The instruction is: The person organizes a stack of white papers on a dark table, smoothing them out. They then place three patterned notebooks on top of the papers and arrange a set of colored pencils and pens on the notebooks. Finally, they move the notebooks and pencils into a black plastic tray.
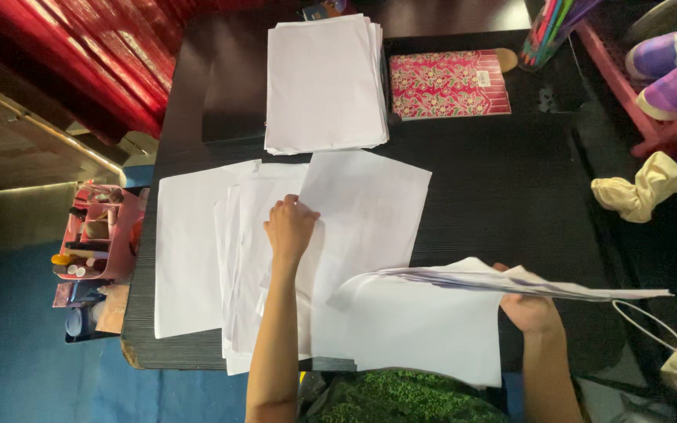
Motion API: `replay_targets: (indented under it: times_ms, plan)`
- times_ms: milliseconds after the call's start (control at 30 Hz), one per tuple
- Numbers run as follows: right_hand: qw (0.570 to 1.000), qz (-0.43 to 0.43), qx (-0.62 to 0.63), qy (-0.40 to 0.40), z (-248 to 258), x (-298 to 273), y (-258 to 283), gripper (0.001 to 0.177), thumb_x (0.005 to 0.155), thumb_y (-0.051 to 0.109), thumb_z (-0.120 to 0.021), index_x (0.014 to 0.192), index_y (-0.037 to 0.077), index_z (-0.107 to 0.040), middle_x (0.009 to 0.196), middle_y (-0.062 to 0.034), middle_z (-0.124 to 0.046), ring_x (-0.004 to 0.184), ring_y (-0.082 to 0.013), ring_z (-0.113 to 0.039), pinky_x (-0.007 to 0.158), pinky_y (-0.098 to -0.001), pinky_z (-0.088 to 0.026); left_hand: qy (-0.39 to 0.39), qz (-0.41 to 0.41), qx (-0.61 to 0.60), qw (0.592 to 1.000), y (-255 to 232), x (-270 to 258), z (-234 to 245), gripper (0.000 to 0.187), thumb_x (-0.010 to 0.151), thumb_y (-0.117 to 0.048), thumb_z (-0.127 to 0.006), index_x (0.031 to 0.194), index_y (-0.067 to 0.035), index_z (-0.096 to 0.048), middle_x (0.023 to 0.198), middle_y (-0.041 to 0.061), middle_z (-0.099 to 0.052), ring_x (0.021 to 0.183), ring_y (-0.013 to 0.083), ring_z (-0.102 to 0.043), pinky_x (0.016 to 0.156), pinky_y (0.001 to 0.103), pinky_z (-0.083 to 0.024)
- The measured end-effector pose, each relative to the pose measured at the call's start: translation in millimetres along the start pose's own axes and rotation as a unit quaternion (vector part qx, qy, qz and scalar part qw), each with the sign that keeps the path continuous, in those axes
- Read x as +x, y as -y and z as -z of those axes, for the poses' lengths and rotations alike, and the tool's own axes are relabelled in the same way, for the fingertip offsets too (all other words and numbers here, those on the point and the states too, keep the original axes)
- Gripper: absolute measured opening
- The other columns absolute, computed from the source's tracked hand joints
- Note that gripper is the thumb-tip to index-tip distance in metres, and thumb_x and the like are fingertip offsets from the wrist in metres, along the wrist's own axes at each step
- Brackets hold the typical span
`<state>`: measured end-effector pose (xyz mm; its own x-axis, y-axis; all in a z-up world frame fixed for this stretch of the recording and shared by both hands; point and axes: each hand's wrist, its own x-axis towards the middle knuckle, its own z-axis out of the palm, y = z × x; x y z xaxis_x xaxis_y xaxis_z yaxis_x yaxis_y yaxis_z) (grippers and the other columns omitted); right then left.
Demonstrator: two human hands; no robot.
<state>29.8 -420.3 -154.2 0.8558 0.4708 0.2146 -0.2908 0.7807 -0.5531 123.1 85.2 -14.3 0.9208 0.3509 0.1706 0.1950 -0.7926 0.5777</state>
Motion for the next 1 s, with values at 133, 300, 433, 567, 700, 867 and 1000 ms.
replay_targets:
  times_ms: [133, 300, 433, 567, 700, 867, 1000]
  plan:
    - [1.000, 0.007, -0.012, 0.005, -14.4, 5.5, 1.0, 0.031, 0.103, 0.030, -0.074, 0.112, 0.000, -0.075, 0.140, -0.0206, -0.053, 0.133, -0.0311, -0.047, 0.111, -0.0572, -0.038, 0.039, -0.054, -0.113, 0.991, -9.2, -20.0, 26.1, 0.018, 0.088, -0.013, -0.078, 0.095, -0.002, -0.066, 0.089, 0.018, -0.066, 0.086, 0.0324, -0.060, 0.074, 0.041, -0.048]
    - [0.989, 0.020, -0.103, 0.106, -68.0, 36.6, 12.7, 0.030, 0.092, 0.035, -0.076, 0.108, 0.009, -0.076, 0.171, -0.0157, -0.020, 0.161, -0.0360, -0.016, 0.119, -0.0743, -0.021, 0.119, -0.008, -0.279, 0.953, -62.5, -68.7, 111.0, 0.033, 0.076, -0.008, -0.093, 0.081, 0.004, -0.062, 0.072, 0.018, -0.058, 0.063, 0.0151, -0.051, 0.059, 0.033, -0.046]
    - [0.998, 0.026, -0.054, 0.012, -78.3, 30.6, 6.3, 0.028, 0.096, 0.027, -0.074, 0.115, 0.006, -0.072, 0.161, -0.0153, -0.037, 0.150, -0.0331, -0.033, 0.117, -0.0646, -0.030, 0.173, 0.033, -0.448, 0.877, -102.3, -100.0, 152.0, 0.037, 0.070, -0.012, -0.088, 0.101, -0.004, -0.070, 0.086, 0.007, -0.078, 0.073, 0.0117, -0.075, 0.065, 0.025, -0.062]
    - [0.992, 0.058, -0.069, -0.089, -83.1, 32.6, -1.0, 0.033, 0.098, 0.020, -0.072, 0.125, 0.002, -0.065, 0.148, -0.0139, -0.049, 0.137, -0.0291, -0.044, 0.111, -0.0551, -0.037, 0.204, 0.022, -0.438, 0.875, -120.5, -124.2, 139.1, 0.037, 0.076, -0.021, -0.088, 0.096, 0.003, -0.068, 0.077, 0.010, -0.076, 0.065, 0.0123, -0.073, 0.057, 0.025, -0.058]
    - [0.963, 0.120, -0.132, -0.203, -137.8, 73.0, 12.5, 0.040, 0.100, 0.013, -0.070, 0.136, -0.001, -0.059, 0.135, -0.0126, -0.061, 0.124, -0.0251, -0.056, 0.106, -0.0456, -0.045, 0.161, -0.028, -0.512, 0.844, -122.8, -139.1, 118.2, 0.038, 0.096, -0.029, -0.080, 0.103, 0.005, -0.067, 0.072, 0.006, -0.063, 0.061, 0.0079, -0.053, 0.055, 0.023, -0.041]
    - [0.896, 0.270, -0.275, -0.220, -247.4, 114.3, 54.4, 0.070, 0.097, 0.014, -0.075, 0.155, -0.004, -0.041, 0.145, -0.0136, -0.056, 0.139, -0.0255, -0.053, 0.120, -0.0427, -0.042, 0.107, -0.137, -0.528, 0.831, -138.8, -133.4, 132.2, 0.050, 0.087, -0.034, -0.077, 0.119, 0.001, -0.059, 0.091, 0.001, -0.070, 0.075, 0.0051, -0.064, 0.064, 0.022, -0.052]
    - [0.846, 0.348, -0.372, -0.158, -286.1, 117.3, 64.3, 0.070, 0.103, 0.012, -0.078, 0.157, -0.005, -0.037, 0.150, -0.0130, -0.052, 0.139, -0.0226, -0.048, 0.124, -0.0373, -0.036, 0.139, -0.118, -0.517, 0.836, -147.3, -138.9, 116.5, 0.028, 0.099, -0.016, -0.078, 0.117, 0.005, -0.073, 0.097, 0.011, -0.078, 0.087, 0.0136, -0.071, 0.078, 0.029, -0.058]
